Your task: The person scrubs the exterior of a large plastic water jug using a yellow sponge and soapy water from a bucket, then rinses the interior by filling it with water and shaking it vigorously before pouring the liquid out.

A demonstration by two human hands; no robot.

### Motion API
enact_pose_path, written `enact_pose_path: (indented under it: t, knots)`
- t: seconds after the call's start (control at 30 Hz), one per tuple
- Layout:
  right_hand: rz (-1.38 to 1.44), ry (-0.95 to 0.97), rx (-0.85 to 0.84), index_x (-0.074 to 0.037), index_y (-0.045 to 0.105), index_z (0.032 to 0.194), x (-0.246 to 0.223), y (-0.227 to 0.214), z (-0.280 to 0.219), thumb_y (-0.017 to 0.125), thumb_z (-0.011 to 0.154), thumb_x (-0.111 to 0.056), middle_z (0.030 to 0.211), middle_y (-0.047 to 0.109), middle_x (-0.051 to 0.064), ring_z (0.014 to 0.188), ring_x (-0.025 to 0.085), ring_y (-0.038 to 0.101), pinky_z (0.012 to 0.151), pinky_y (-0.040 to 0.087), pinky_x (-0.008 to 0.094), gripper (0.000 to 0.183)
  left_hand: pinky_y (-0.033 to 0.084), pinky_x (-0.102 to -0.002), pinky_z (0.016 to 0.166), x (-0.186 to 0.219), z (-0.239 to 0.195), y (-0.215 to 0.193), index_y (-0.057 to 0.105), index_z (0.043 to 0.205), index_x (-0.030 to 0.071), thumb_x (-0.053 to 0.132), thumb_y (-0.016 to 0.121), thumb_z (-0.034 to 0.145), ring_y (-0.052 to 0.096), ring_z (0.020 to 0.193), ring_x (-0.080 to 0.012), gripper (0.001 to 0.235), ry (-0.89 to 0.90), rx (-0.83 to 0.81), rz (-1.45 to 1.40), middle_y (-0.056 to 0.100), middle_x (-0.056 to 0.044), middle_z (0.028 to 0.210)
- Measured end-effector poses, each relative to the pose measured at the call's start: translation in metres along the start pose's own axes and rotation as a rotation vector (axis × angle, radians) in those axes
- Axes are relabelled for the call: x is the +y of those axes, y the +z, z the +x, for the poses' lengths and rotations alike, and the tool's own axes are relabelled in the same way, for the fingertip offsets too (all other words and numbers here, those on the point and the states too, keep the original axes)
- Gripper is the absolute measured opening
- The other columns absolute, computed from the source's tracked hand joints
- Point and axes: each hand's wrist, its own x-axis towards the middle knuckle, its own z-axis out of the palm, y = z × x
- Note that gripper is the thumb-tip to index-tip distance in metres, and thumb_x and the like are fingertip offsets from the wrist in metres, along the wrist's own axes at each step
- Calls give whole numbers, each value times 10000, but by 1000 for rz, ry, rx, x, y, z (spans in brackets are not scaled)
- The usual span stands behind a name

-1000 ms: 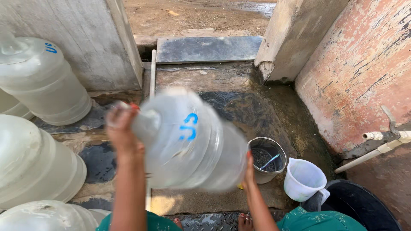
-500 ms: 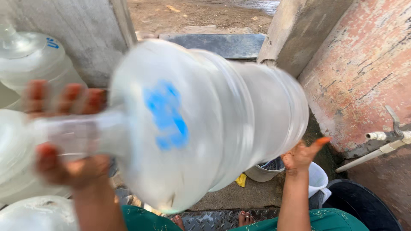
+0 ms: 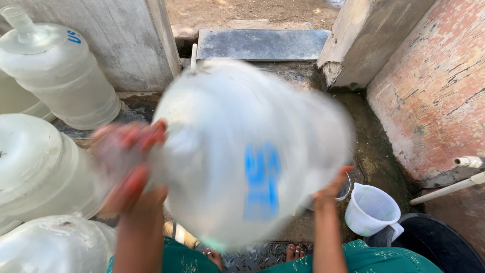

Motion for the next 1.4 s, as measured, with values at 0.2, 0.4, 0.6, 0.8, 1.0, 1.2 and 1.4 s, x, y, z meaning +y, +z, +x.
enact_pose_path:
  t: [0.2,0.4,0.6,0.8,1.0,1.2,1.4]
  knots:
    - [15,-23,69,-137,306,1589,5,5,25,432,793,-815,1604,384,171,1448,363,415,1143,384,574,1053,525,-400,963,28,4,11,638,1127,60,-13,765,795,666,996,-249,363,68,-173,-161,679,-103,1047]
    - [17,170,69,-152,276,1600,84,4,-7,477,791,-779,1601,377,180,1438,373,426,1127,399,595,1043,514,-404,961,-44,8,13,630,1124,52,-34,775,781,654,986,-246,382,-153,262,257,676,-118,1040]
    - [47,-47,-50,-148,269,1597,3,14,9,403,829,-761,1592,386,189,1434,381,432,1129,402,594,992,404,-467,1158,32,3,14,570,1276,103,91,806,768,647,1100,-243,560,19,-158,-262,670,-65,1125]
    - [18,-9,50,-162,294,1591,46,-7,22,299,901,-718,1593,410,126,1450,335,425,1173,366,542,886,444,-504,1188,1,1,7,600,1300,98,136,801,842,663,1139,-256,501,35,-87,-177,669,-73,1147]
    - [98,313,155,-223,280,1600,101,-5,-11,261,929,-642,1596,439,134,1451,369,451,1186,370,570,791,561,-377,869,-59,7,9,673,1014,60,51,833,748,666,899,-209,311,-149,160,308,705,-82,960]
    - [139,-88,-188,-141,263,1607,-70,17,-12,250,735,-937,1624,382,98,1460,299,402,1192,331,502,1181,495,-415,976,79,17,12,610,1192,62,144,807,827,636,995,-250,423,50,-186,74,680,-104,1057]
    - [92,-227,-437,-71,332,1591,-127,2,-38,370,748,-904,1594,424,168,1432,331,430,1134,376,530,1186,455,-445,1105,99,17,-7,533,1379,67,264,761,918,621,1114,-299,550,36,-48,51,658,-123,1160]
